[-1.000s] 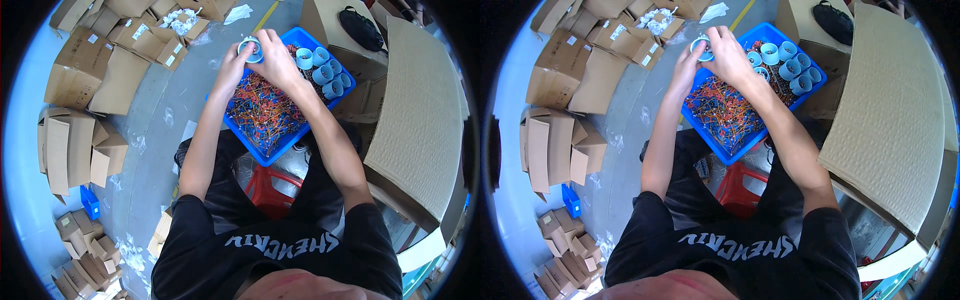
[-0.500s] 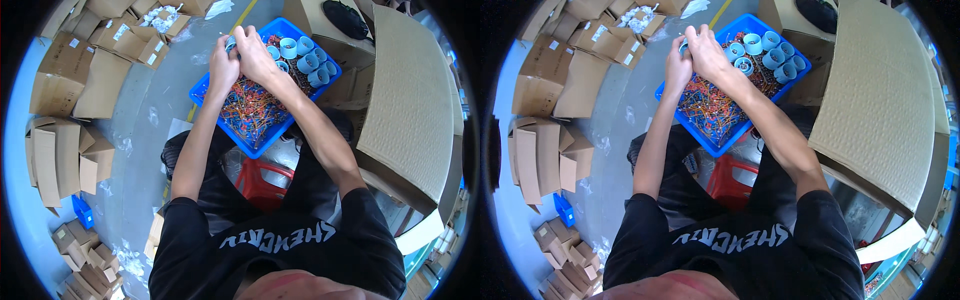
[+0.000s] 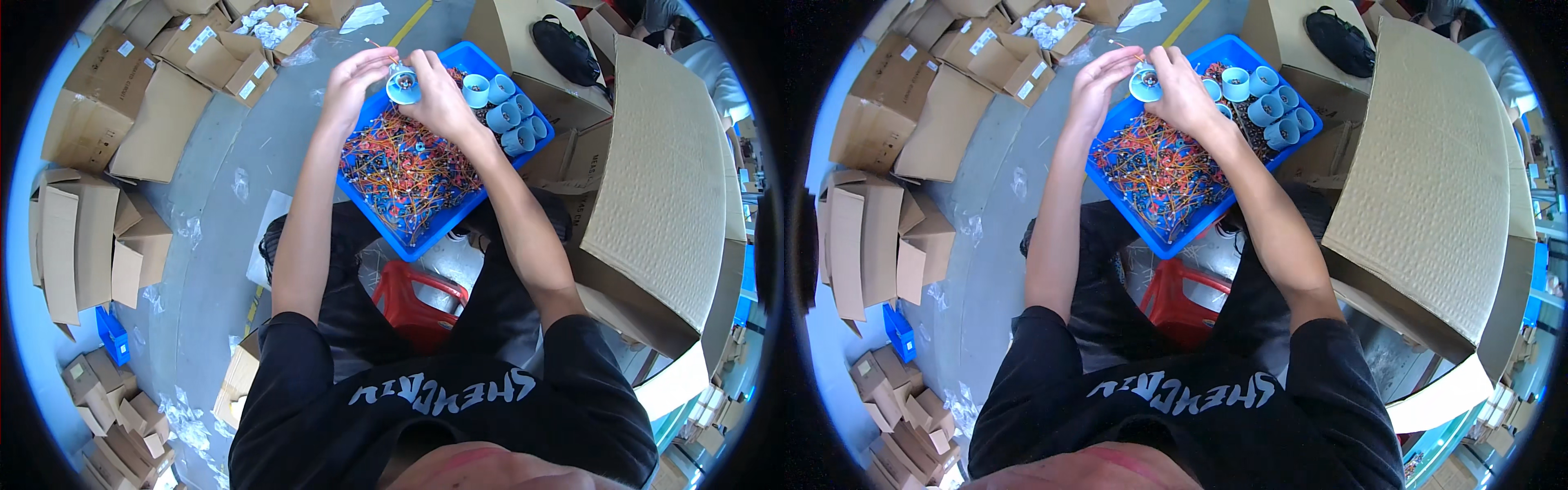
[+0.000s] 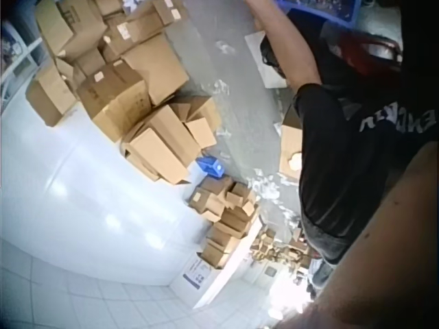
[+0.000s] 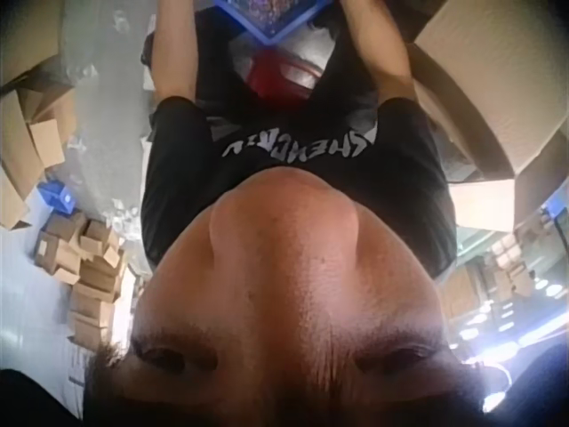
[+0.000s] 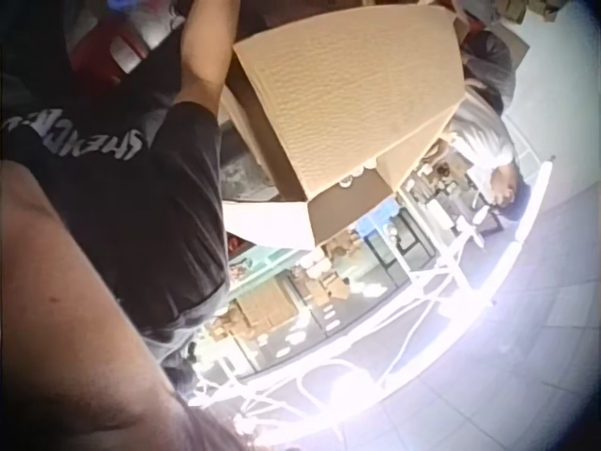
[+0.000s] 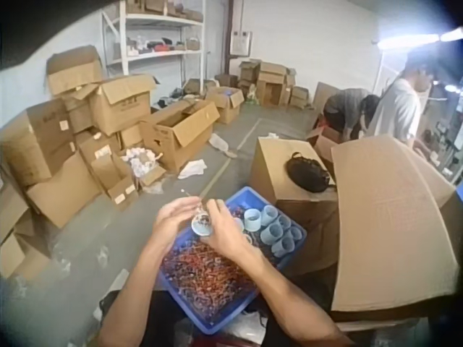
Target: Assembling small electronic components into plastic tubes at a production workstation.
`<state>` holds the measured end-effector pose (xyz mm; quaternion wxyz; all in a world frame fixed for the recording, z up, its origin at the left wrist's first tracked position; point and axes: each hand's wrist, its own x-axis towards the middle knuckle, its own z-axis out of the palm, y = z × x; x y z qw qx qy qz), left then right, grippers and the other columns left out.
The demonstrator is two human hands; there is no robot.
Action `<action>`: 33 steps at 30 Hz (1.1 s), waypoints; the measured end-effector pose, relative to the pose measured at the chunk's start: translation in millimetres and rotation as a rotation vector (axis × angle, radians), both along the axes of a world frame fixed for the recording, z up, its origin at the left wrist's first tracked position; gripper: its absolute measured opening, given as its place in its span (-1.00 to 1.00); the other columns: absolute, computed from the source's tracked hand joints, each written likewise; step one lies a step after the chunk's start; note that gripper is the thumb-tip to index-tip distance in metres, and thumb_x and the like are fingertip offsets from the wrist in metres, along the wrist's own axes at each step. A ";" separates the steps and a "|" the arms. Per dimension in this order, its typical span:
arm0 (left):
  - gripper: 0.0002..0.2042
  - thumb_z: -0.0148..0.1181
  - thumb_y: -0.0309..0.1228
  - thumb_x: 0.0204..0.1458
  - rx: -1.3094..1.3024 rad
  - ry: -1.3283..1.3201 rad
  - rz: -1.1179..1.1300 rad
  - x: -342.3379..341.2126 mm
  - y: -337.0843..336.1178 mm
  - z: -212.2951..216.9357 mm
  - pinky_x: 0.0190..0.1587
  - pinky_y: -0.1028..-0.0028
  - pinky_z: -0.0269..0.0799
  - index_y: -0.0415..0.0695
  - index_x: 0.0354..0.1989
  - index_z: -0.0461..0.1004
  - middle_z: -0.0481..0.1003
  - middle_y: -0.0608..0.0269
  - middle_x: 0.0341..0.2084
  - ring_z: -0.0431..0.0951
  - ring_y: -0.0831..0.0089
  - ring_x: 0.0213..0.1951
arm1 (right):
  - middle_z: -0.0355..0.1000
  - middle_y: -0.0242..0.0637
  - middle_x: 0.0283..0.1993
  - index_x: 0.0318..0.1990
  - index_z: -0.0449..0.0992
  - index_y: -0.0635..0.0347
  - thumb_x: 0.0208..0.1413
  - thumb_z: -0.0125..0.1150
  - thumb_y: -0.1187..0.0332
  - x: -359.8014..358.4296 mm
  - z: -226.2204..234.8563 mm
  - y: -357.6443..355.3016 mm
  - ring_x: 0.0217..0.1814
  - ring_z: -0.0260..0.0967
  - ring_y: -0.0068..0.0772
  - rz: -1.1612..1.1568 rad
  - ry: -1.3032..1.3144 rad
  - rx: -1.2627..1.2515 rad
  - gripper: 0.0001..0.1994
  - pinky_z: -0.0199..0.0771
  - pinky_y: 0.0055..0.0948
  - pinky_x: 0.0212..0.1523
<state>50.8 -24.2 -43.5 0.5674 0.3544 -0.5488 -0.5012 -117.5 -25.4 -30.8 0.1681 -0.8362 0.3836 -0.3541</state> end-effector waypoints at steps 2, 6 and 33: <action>-0.71 0.09 -0.53 0.04 -0.008 -0.008 0.072 -0.6 -1.6 -4.1 0.11 0.46 0.32 -0.28 -0.03 0.47 0.51 0.09 -0.10 0.49 0.36 -0.01 | 0.26 0.10 -0.08 -0.08 0.22 0.29 -0.36 0.36 0.53 2.6 -3.7 0.7 0.03 0.25 0.18 -0.017 -0.001 -0.005 -0.41 0.36 -0.10 0.00; -0.77 0.07 -0.53 0.06 -0.238 -0.282 0.155 -14.9 1.1 -7.2 0.05 0.46 0.37 -0.29 -0.11 0.51 0.54 0.11 -0.13 0.53 0.38 -0.07 | 0.30 0.10 -0.10 -0.07 0.24 0.29 -0.37 0.40 0.46 -2.9 -9.6 -3.1 0.00 0.30 0.20 -0.101 0.053 0.015 -0.40 0.39 -0.08 -0.05; -0.73 0.06 -0.51 -0.06 -0.152 -1.348 0.105 -122.4 -19.6 -93.9 0.00 0.12 0.40 -0.35 -0.16 0.43 0.38 -0.16 -0.01 0.49 -0.04 -0.10 | 0.46 -0.02 -0.06 -0.03 0.37 0.32 -0.28 0.47 0.04 -101.8 -45.8 16.1 -0.01 0.45 -0.05 -0.469 0.777 0.605 -0.30 0.47 -0.18 -0.05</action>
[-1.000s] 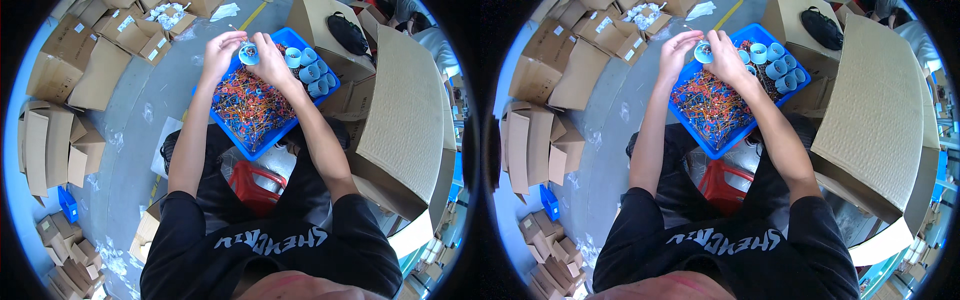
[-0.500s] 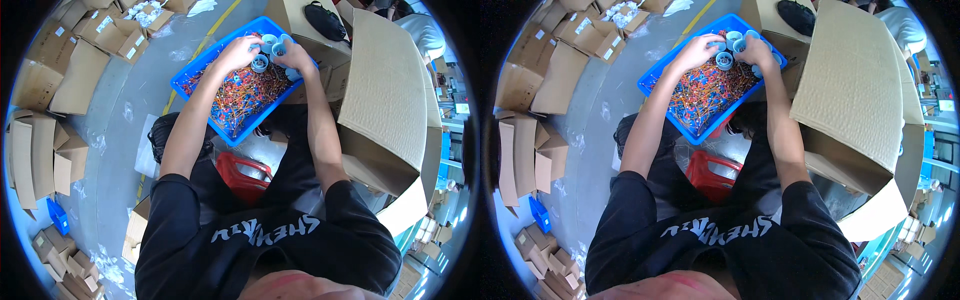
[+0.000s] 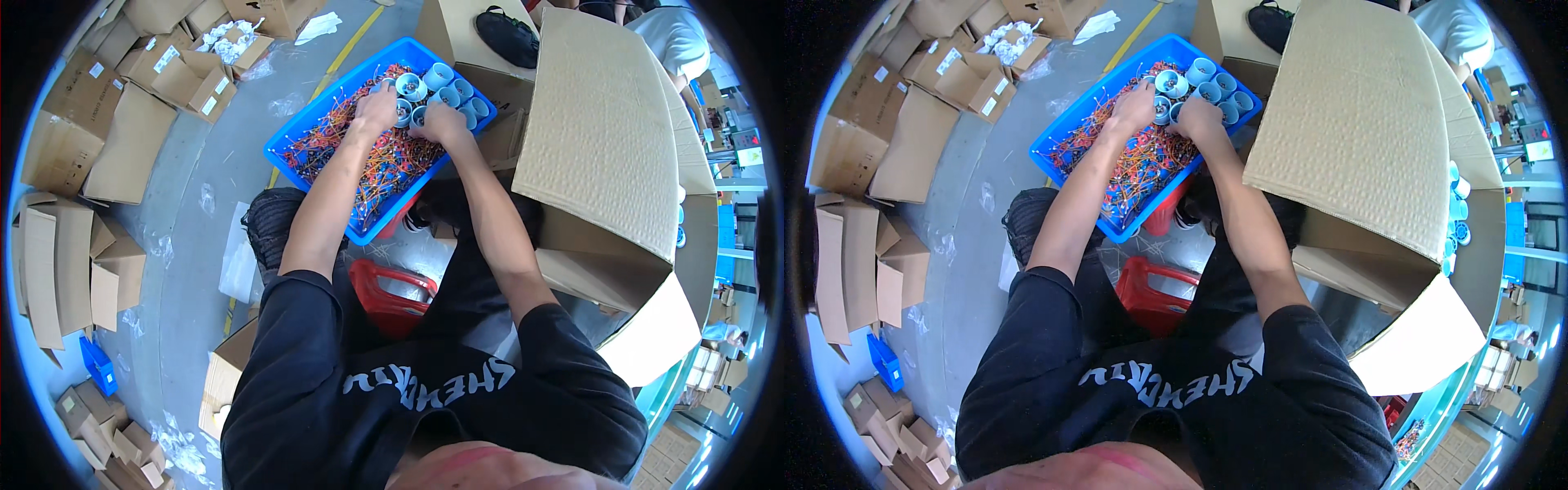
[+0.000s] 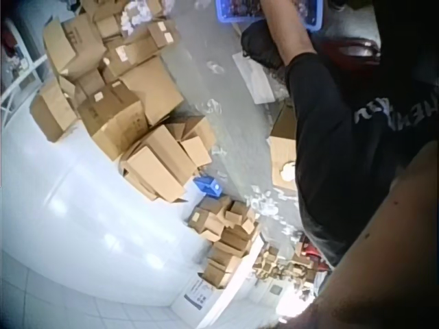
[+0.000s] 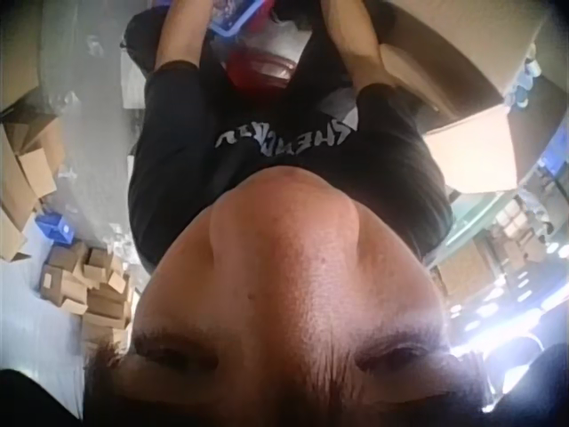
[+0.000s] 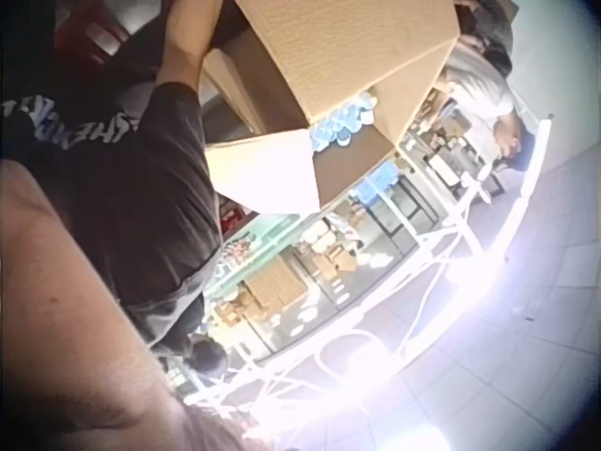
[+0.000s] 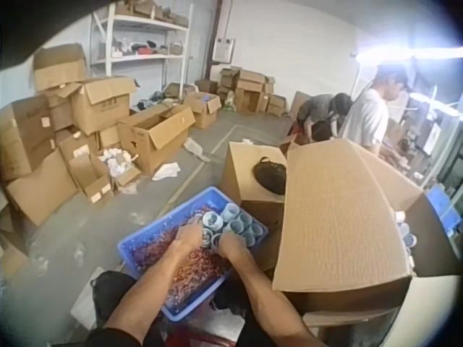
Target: Assembling small electronic components into plastic tubes at a production workstation.
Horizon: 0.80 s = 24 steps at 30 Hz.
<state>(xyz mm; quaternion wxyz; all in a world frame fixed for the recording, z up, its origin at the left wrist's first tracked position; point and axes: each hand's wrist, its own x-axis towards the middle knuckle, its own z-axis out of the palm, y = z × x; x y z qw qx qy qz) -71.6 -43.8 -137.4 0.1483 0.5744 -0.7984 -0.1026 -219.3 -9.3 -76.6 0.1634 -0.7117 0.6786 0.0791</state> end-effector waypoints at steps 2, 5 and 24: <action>-0.71 0.02 -0.54 -0.06 0.046 -0.007 0.000 -1.7 -0.4 1.4 -0.02 0.09 0.41 -0.35 -0.13 0.41 0.36 -0.17 0.01 0.49 -0.06 -0.10 | 0.45 -0.01 -0.07 -0.02 0.34 0.32 -0.29 0.48 0.04 1.3 2.6 0.6 -0.01 0.44 -0.03 -0.018 -0.016 -0.040 -0.28 0.47 -0.16 -0.06; -0.73 0.01 -0.57 -0.06 0.011 0.022 -0.002 -5.6 -3.1 0.8 -0.05 0.07 0.42 -0.37 -0.14 0.42 0.33 -0.18 0.02 0.50 -0.06 -0.12 | 0.44 -0.01 -0.12 -0.01 0.31 0.34 -0.26 0.46 0.02 4.7 -9.2 3.4 -0.03 0.43 0.00 0.028 -0.008 -0.259 -0.27 0.47 -0.13 -0.07; -0.81 0.04 -0.62 -0.11 0.044 0.271 -0.079 33.3 -6.3 -6.3 -0.08 0.14 0.41 -0.23 -0.28 0.49 0.48 -0.14 -0.25 0.49 -0.04 -0.13 | 0.49 -0.09 -0.29 -0.27 0.48 0.16 -0.03 0.25 0.22 4.2 -16.5 -9.1 -0.21 0.48 -0.07 0.357 -0.114 -0.364 -0.76 0.49 -0.14 -0.25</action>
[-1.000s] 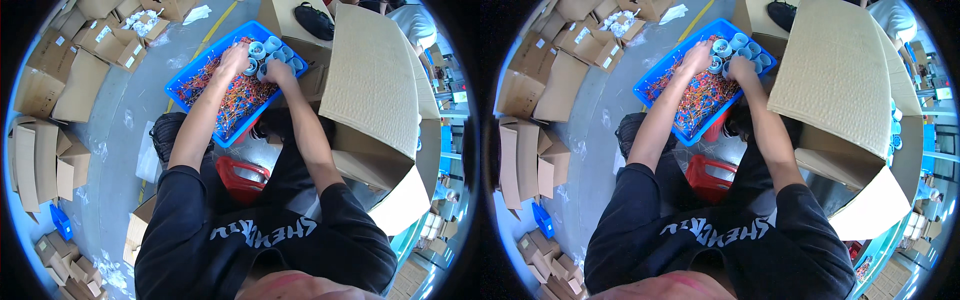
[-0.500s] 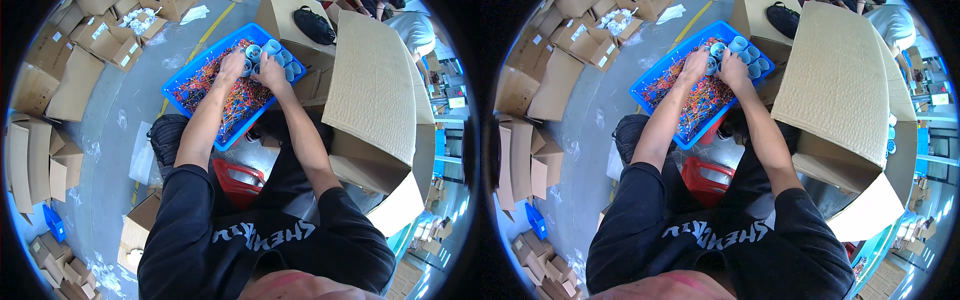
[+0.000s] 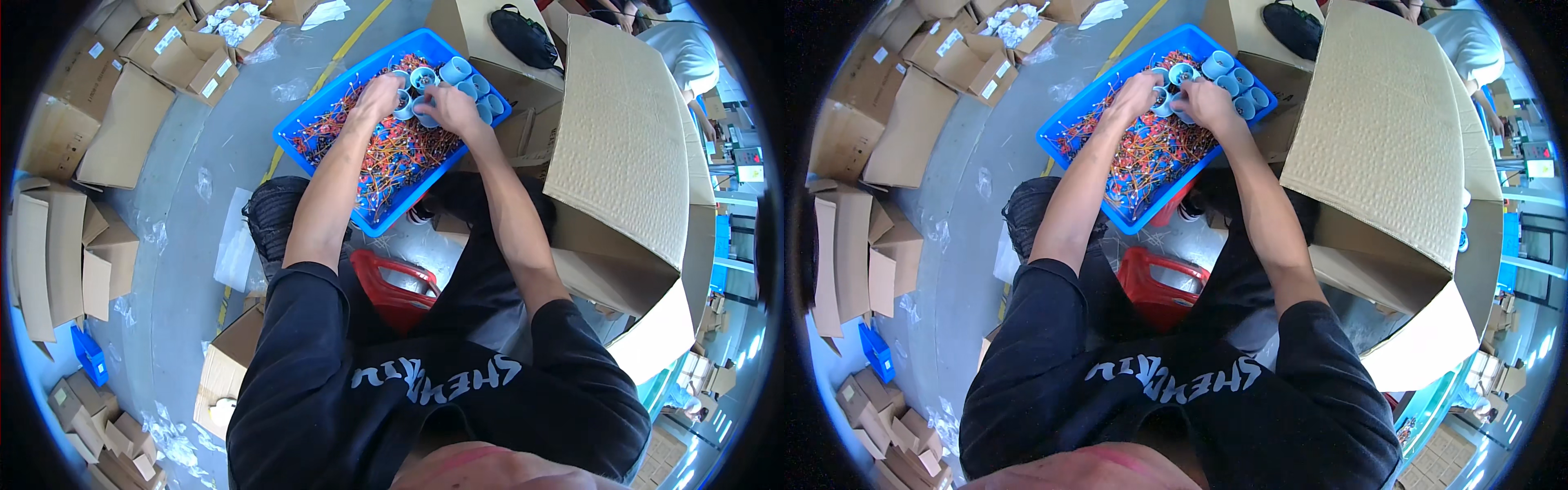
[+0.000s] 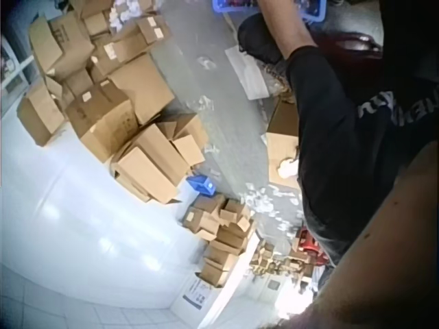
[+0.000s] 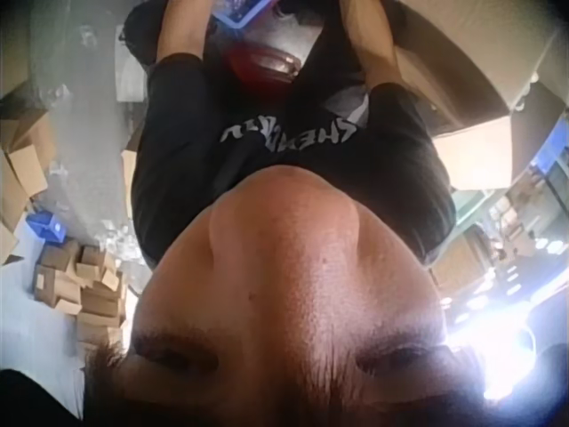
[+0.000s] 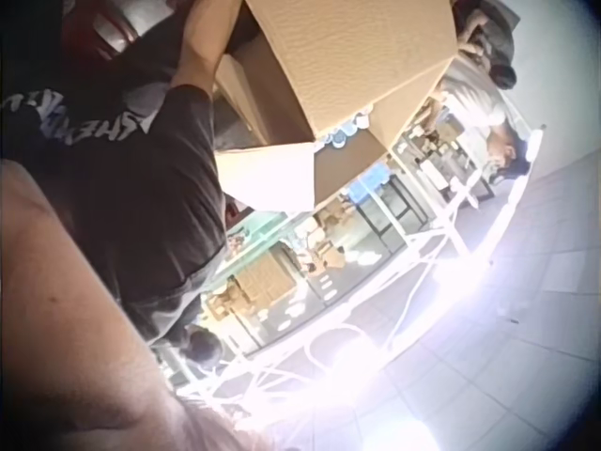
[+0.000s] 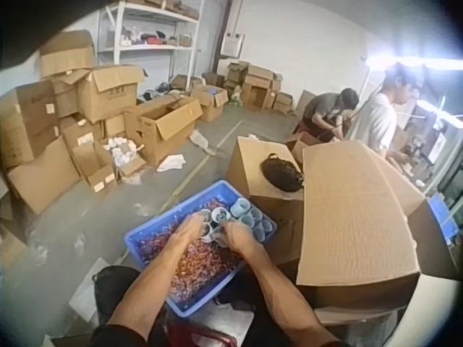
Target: Assembling small electronic components into plastic tubes at a production workstation.
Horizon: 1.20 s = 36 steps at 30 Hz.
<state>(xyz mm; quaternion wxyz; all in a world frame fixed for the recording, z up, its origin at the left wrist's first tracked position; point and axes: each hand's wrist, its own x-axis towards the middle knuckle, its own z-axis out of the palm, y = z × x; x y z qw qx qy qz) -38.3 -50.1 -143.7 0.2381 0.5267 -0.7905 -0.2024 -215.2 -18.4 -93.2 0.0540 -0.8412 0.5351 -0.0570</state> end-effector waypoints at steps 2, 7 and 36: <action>-0.81 0.02 -0.64 -0.11 -0.011 0.002 -0.015 -2.6 -1.3 2.4 -0.08 0.14 0.42 -0.24 -0.30 0.49 0.49 -0.14 -0.26 0.50 -0.03 -0.14 | 0.51 -0.14 -0.37 -0.31 0.49 0.14 0.01 0.19 0.26 2.1 -2.5 -6.0 -0.30 0.51 -0.08 -0.048 -0.043 -0.082 -0.82 0.51 -0.15 -0.33; -0.83 0.05 -0.60 -0.09 -0.072 -0.027 -0.047 -8.8 -4.0 -1.7 -0.09 0.14 0.41 -0.23 -0.30 0.49 0.49 -0.13 -0.26 0.49 -0.04 -0.14 | 0.51 -0.20 -0.49 -0.35 0.51 0.11 0.05 0.12 0.30 6.5 -15.4 -12.5 -0.43 0.52 -0.10 -0.166 0.171 -0.230 -0.88 0.51 -0.18 -0.44; -0.70 0.15 -0.66 -0.15 -0.377 0.069 -0.152 38.4 12.7 18.2 -0.12 0.25 0.40 -0.20 -0.18 0.52 0.51 0.03 -0.28 0.50 0.06 -0.20 | 0.34 -0.26 -0.46 -0.30 0.58 0.26 -0.07 0.35 0.47 -110.9 205.2 450.6 -0.43 0.32 -0.34 -0.006 -0.965 0.107 -0.85 0.32 -0.42 -0.42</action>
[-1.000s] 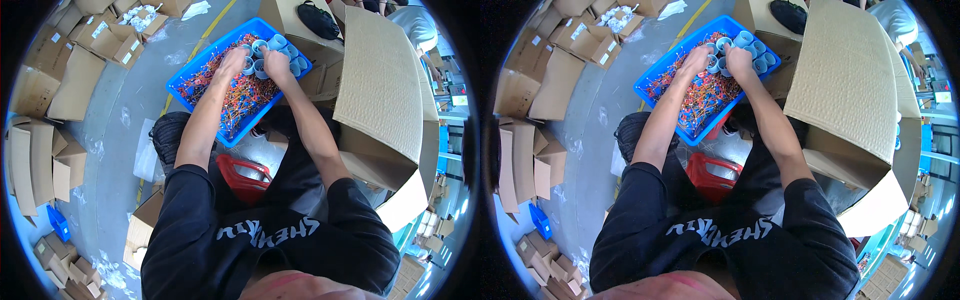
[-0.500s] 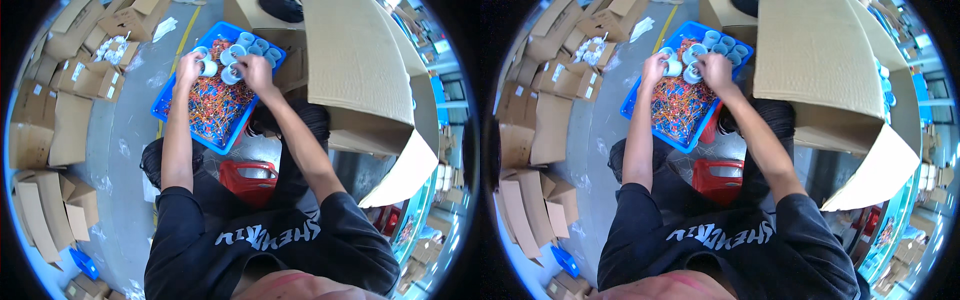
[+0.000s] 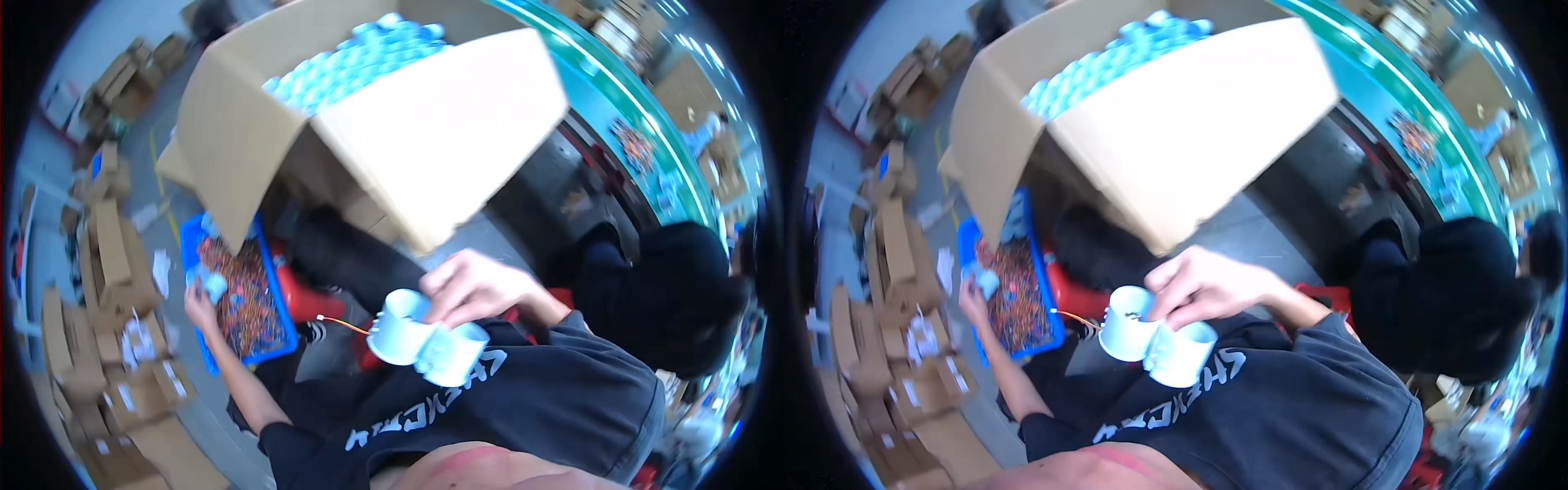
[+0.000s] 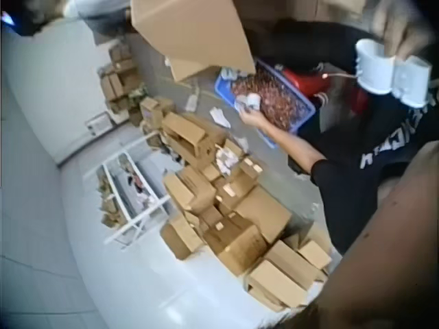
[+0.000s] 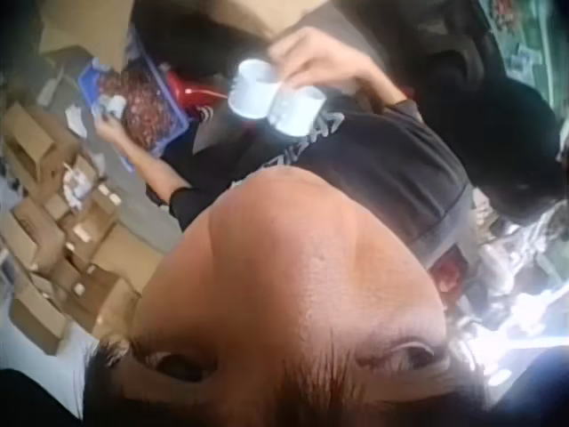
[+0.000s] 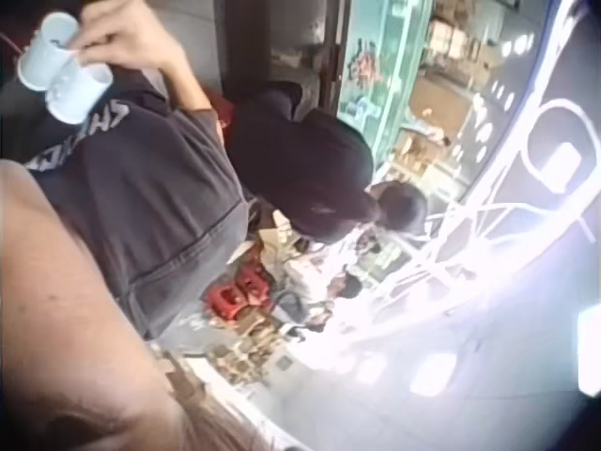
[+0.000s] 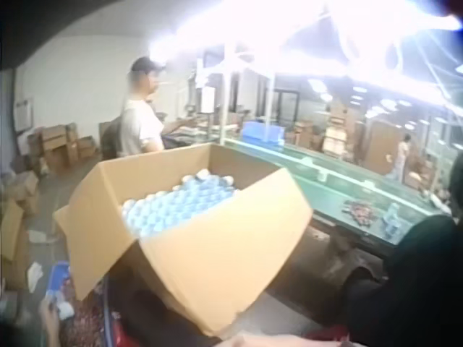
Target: Assembling small electronic components into plastic tubes at a production workstation.
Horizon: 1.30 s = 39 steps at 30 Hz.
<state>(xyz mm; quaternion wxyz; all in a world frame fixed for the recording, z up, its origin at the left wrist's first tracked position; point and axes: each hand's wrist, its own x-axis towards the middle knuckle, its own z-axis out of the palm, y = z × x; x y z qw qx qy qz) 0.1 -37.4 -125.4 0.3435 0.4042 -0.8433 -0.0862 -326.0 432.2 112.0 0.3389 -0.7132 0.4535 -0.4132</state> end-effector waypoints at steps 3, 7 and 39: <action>-0.77 0.15 -0.59 -0.13 -0.105 0.042 0.022 7.8 20.0 4.7 -0.12 0.23 0.36 -0.23 -0.23 0.50 0.48 -0.02 -0.29 0.47 0.01 -0.20 | 0.36 -0.27 -0.46 -0.35 0.59 0.25 -0.08 0.37 0.34 -64.7 18.8 88.6 -0.47 0.33 -0.36 -0.381 -0.147 -0.576 -0.82 0.29 -0.42 -0.48; -0.81 0.10 -0.61 -0.12 -0.102 0.150 0.146 -12.4 84.6 13.1 -0.11 0.23 0.35 -0.28 -0.27 0.48 0.47 -0.01 -0.32 0.46 0.03 -0.22 | 0.43 -0.29 -0.44 -0.33 0.58 0.32 -0.06 0.22 0.47 -165.4 31.8 176.9 -0.40 0.37 -0.46 -1.408 0.098 -0.751 -0.86 0.31 -0.52 -0.35; -0.83 0.13 -0.68 -0.12 0.116 -0.033 0.203 -20.5 187.9 103.7 -0.29 0.41 0.34 -0.30 -0.30 0.46 0.40 0.09 -0.46 0.41 0.30 -0.41 | 0.50 -0.06 -0.40 -0.20 0.52 0.24 -0.03 0.31 0.19 -554.9 68.0 82.3 -0.35 0.46 -0.06 -1.557 0.832 -0.277 -0.67 0.43 -0.23 -0.33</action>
